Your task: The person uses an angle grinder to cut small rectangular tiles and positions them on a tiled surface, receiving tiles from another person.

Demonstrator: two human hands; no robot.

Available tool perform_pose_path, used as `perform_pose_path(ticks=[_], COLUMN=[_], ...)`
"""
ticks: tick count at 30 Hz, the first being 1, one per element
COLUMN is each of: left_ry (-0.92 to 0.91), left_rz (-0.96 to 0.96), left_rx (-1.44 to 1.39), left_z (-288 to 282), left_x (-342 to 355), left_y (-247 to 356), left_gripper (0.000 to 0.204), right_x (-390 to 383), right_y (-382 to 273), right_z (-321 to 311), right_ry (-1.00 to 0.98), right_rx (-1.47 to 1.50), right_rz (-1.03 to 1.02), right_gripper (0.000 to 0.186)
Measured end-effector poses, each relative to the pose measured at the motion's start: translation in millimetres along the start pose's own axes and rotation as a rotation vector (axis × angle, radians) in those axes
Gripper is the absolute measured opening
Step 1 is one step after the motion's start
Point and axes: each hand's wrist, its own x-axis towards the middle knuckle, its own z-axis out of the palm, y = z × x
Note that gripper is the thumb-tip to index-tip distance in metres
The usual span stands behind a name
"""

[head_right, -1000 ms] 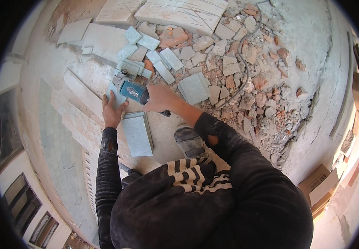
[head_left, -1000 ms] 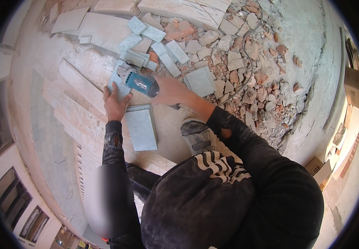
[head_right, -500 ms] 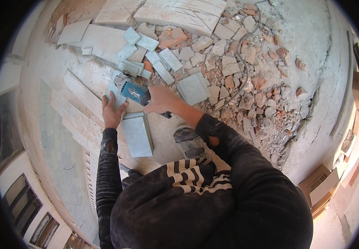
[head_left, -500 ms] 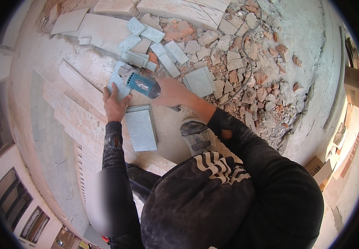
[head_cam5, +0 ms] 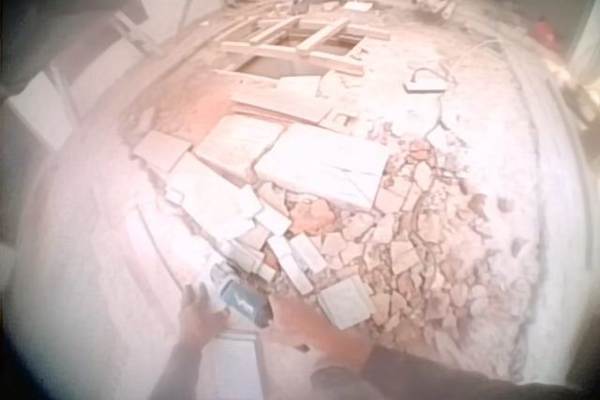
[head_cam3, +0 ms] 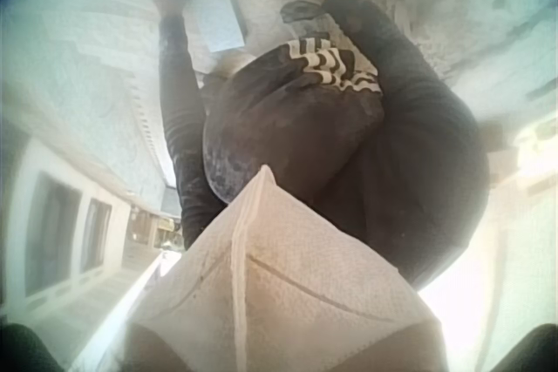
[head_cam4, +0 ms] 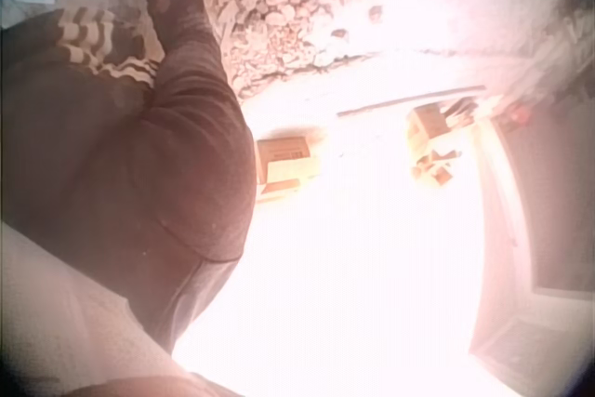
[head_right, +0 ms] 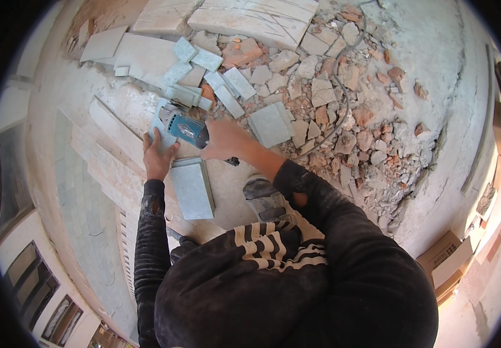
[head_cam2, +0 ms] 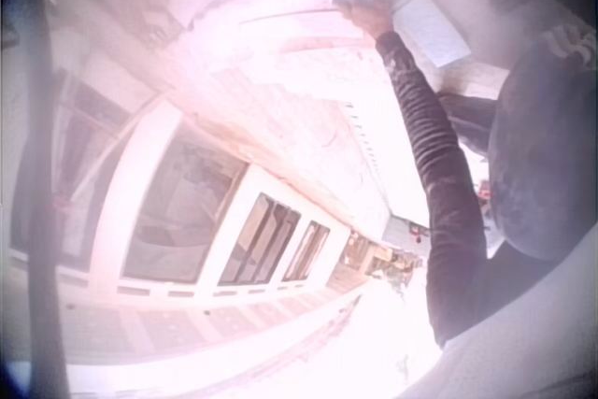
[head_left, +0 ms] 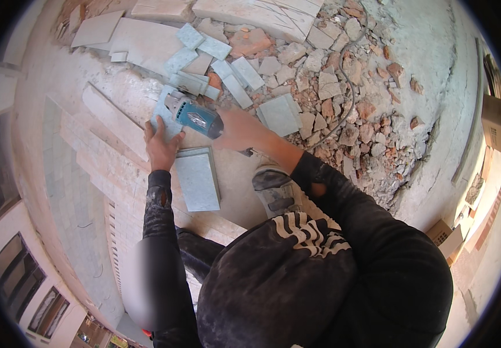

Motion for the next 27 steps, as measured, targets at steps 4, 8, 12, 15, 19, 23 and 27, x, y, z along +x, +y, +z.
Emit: perform_pose_path(ticks=[4,8,12,15,19,23,27], left_ry=[-0.001,0.008,0.013,-0.003,0.000,-0.010,-0.004], left_rz=[0.011,0.020,0.030,0.018,0.016,0.016,0.037], left_rx=[0.016,0.005,0.003,-0.010,-0.015,-0.016,-0.012], left_z=[0.1,0.0,1.6,1.8,1.2,0.7,1.2], left_x=[2.1,0.8,1.2,1.3,0.9,0.5,1.0], left_y=[1.4,-1.1,-1.1,-1.2,-4.0,-2.1,-4.4], left_gripper=[0.085,0.084,0.084,0.084,0.085,0.085,0.086], right_x=[11.0,18.5,30.7,40.6,52.6,61.3,68.2], right_y=[-6.5,-20.7,-29.0,-32.2,-40.8,-42.3,-45.4], right_z=[-0.4,-6.3,-5.8,-0.1,-0.5,3.1,3.3], right_ry=[0.010,-0.035,-0.053,-0.015,-0.064,-0.070,-0.109], right_rx=[-0.008,0.021,-0.015,-0.024,-0.020,0.002,0.027], right_rz=[0.003,0.030,0.047,0.028,0.051,0.056,0.071], right_gripper=[0.061,0.063,0.063,0.065,0.069,0.070,0.068])
